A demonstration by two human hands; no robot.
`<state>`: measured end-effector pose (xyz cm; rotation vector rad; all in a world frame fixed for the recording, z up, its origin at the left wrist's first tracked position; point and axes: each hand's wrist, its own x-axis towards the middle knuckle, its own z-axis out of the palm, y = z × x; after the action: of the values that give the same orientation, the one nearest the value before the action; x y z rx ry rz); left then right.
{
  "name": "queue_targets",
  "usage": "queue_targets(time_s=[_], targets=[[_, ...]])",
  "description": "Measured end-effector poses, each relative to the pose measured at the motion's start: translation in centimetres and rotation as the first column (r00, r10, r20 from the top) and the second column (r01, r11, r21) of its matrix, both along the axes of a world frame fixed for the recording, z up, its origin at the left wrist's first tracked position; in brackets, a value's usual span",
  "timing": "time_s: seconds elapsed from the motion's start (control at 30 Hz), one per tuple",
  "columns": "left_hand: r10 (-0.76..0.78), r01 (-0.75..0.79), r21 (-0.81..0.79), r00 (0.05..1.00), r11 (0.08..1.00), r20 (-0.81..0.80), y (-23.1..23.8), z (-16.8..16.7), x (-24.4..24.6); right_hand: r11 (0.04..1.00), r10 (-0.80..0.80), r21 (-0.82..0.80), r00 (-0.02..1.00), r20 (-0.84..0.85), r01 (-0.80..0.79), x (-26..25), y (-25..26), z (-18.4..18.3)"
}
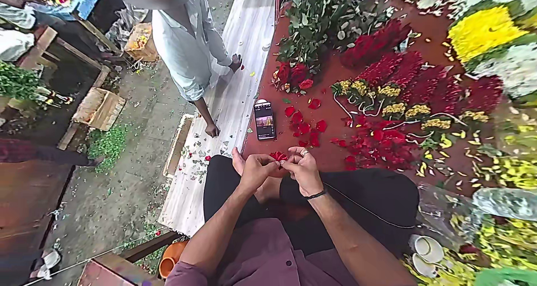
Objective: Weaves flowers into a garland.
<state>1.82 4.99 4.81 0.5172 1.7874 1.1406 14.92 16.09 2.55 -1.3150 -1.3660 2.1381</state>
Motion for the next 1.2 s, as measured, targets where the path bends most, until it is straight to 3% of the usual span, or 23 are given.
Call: queue_targets(time_s=[0.1,0.2,0.33,0.47,0.63,0.73,0.8,0.87,0.9,0.93,0.97,1.0,1.03,1.1,1.2], targets=[[0.007,-0.009,-0.068,0.999,0.998,-0.034,0.1,0.0,-0.6,0.996,0.085,0.002,0.996,0.031,-0.085,0.6,1.9,0.2],[-0.007,0.0,-0.119,0.998,0.993,-0.059,0.2,0.3,-1.2,0.965,0.155,0.207,0.987,0.053,-0.162,1.3,3.9,0.0],[-0.056,0.039,-0.168,0.993,0.985,-0.099,0.4,0.7,-2.2,0.854,0.474,0.202,0.877,0.076,-0.479,1.4,3.5,-1.0],[-0.065,0.033,-0.223,0.989,0.974,-0.135,-0.3,0.7,-3.2,0.81,0.443,0.374,0.889,0.113,-0.451,1.2,3.2,-2.0],[-0.06,0.017,-0.268,0.986,0.963,-0.153,-0.6,0.9,-3.3,0.785,0.46,0.42,0.883,0.097,-0.455,1.5,3.7,-0.8],[-0.303,0.126,-0.466,0.895,0.876,-0.328,0.0,2.3,-3.0,0.72,0.602,0.431,0.798,0.003,-0.544,1.7,3.2,-0.1],[-0.573,0.325,-0.611,0.776,0.722,-0.264,0.8,4.3,-2.3,0.725,0.612,0.463,0.785,-0.096,-0.509,1.8,3.2,0.3],[-0.766,0.578,-0.565,0.622,0.589,-0.163,1.3,6.2,-1.8,0.759,0.585,0.469,0.789,-0.188,-0.451,1.8,3.8,0.5],[-0.802,0.687,-0.445,0.581,0.574,-0.137,1.5,7.3,-1.7,0.771,0.586,0.45,0.78,-0.221,-0.451,1.9,4.2,0.5],[-0.796,0.758,-0.247,0.591,0.604,-0.133,1.6,8.1,-1.7,0.791,0.583,0.404,0.766,-0.272,-0.459,2.0,4.5,0.5],[-0.741,0.745,-0.002,0.663,0.667,-0.105,1.8,8.5,-1.6,0.827,0.554,0.332,0.76,-0.339,-0.454,2.1,4.6,0.3],[-0.659,0.657,0.182,0.75,0.731,-0.061,2.2,8.7,-1.5,0.874,0.486,0.238,0.77,-0.414,-0.424,2.3,4.5,0.0],[-0.556,0.543,0.265,0.831,0.797,-0.032,2.8,8.5,-1.4,0.923,0.383,0.151,0.796,-0.468,-0.355,2.5,3.9,-0.2],[-0.333,0.347,0.192,0.937,0.918,-0.105,3.8,7.5,-1.7,0.959,0.273,0.078,0.806,-0.526,-0.274,2.3,2.9,-0.6],[-0.185,0.157,-0.105,0.912,0.982,-0.366,4.0,5.3,-2.1,0.922,0.384,0.233,0.802,-0.457,-0.309,1.7,2.8,0.5]])
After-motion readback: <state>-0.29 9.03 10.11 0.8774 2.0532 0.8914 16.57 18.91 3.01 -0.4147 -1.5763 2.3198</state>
